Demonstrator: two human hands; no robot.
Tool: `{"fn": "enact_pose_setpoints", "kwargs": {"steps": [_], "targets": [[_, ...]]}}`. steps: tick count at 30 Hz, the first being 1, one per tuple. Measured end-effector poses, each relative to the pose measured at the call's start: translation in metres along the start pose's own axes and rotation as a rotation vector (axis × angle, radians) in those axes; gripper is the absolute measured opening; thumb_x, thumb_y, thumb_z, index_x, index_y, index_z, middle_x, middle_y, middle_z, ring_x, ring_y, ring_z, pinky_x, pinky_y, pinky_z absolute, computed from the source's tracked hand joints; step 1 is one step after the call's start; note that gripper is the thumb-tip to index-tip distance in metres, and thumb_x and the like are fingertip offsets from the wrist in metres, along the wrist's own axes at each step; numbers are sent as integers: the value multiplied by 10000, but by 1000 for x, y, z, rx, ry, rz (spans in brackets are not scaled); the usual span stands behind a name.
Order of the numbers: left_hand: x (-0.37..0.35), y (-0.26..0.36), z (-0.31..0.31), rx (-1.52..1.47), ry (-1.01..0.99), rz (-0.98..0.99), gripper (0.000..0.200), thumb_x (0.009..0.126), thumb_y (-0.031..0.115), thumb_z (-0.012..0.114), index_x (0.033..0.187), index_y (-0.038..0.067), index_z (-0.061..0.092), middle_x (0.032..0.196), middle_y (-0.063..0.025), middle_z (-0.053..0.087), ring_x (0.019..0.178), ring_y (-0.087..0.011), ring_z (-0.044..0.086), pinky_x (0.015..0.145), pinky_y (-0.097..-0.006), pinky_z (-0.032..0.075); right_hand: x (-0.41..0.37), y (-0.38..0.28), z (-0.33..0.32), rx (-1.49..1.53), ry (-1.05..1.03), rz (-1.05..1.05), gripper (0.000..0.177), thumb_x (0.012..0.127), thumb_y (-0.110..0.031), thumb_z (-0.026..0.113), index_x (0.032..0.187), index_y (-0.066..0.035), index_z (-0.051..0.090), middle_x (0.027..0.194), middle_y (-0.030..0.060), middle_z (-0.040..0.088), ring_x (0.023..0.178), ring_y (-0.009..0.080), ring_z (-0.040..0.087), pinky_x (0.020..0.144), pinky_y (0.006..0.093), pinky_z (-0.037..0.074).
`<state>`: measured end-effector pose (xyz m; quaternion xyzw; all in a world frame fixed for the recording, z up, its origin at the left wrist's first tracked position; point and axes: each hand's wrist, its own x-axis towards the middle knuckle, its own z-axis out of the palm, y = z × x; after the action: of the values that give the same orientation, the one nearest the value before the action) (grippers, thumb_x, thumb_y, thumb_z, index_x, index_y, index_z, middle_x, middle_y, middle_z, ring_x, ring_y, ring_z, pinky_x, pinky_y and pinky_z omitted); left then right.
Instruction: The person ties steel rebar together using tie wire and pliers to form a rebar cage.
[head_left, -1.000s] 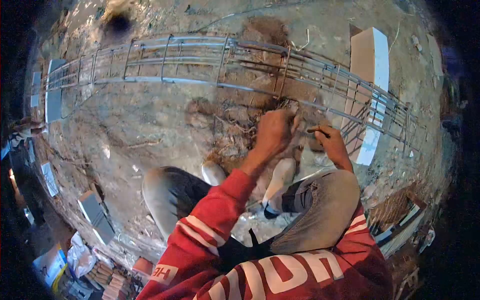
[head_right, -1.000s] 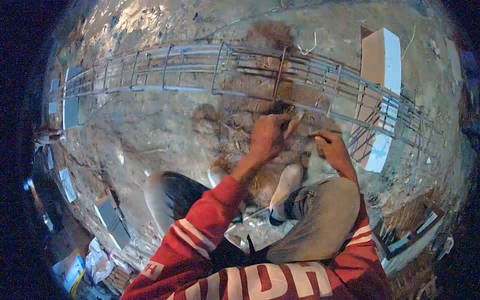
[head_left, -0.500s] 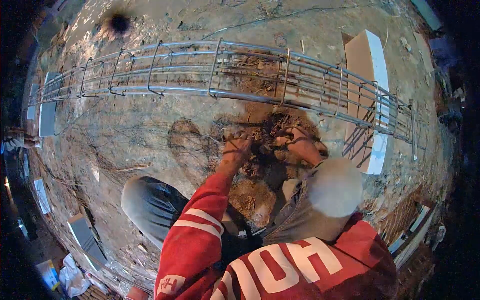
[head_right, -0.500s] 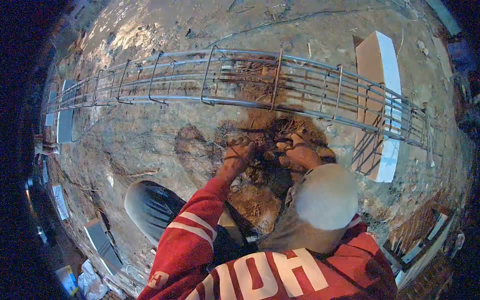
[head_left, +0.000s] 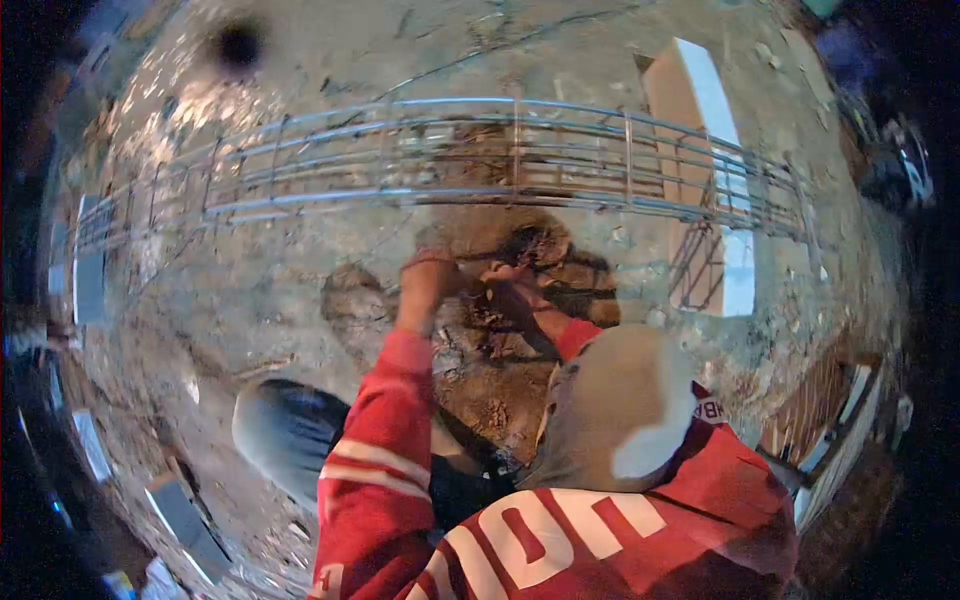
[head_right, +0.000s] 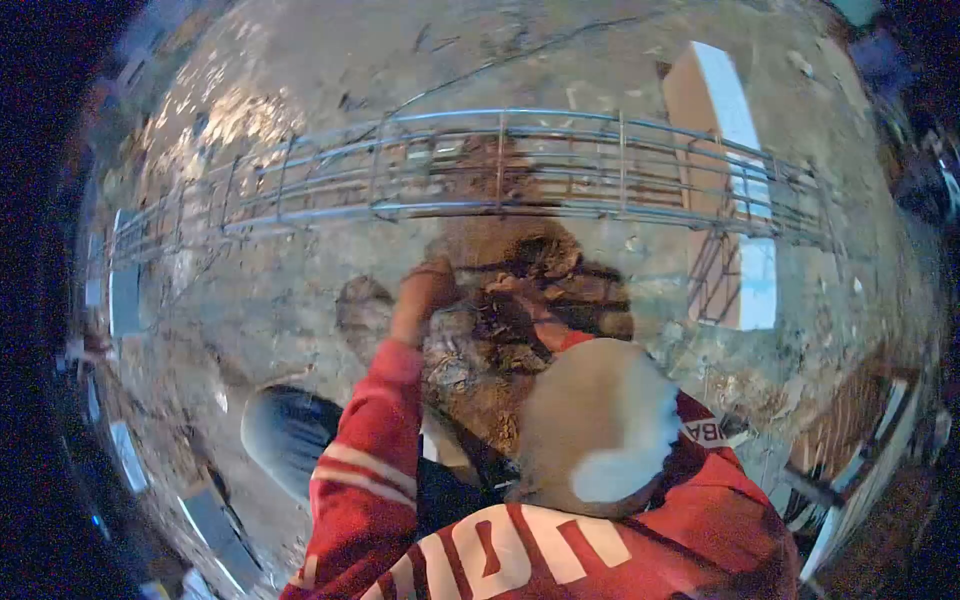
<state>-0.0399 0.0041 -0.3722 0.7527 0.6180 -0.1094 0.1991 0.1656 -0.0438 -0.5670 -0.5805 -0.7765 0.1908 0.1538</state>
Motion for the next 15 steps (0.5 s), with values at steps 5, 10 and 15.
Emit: {"fn": "enact_pose_setpoints", "kwargs": {"steps": [5, 10, 15], "targets": [[-62, 71, -197, -832, -317, 631, 407, 826, 221, 657, 1154, -8, 583, 929, -188, 703, 874, -340, 675, 724, -434, 522, -23, 15, -153, -141, -174, 495, 483, 723, -266, 748, 1159, -116, 603, 1015, 161, 655, 918, 345, 646, 773, 443, 517], [-39, 105, -210, -808, 146, 595, 316, 832, 296, 684, 948, 3, 655, 896, -191, 695, 829, -333, 676, 715, -411, 519, -113, -35, -309, -232, -385, 858, 533, 718, -282, 759, 1196, -123, 582, 1051, 164, 650, 950, 349, 641, 791, 447, 516], [7, 144, -181, -269, 585, 470, 402, 834, 392, 672, 816, -9, 659, 812, -222, 674, 792, -348, 680, 689, -420, 527, -198, -23, -352, -18, 149, 774, 245, 794, -205, 732, 959, -33, 675, 895, 148, 689, 846, 268, 668, 745, 379, 517]]}}
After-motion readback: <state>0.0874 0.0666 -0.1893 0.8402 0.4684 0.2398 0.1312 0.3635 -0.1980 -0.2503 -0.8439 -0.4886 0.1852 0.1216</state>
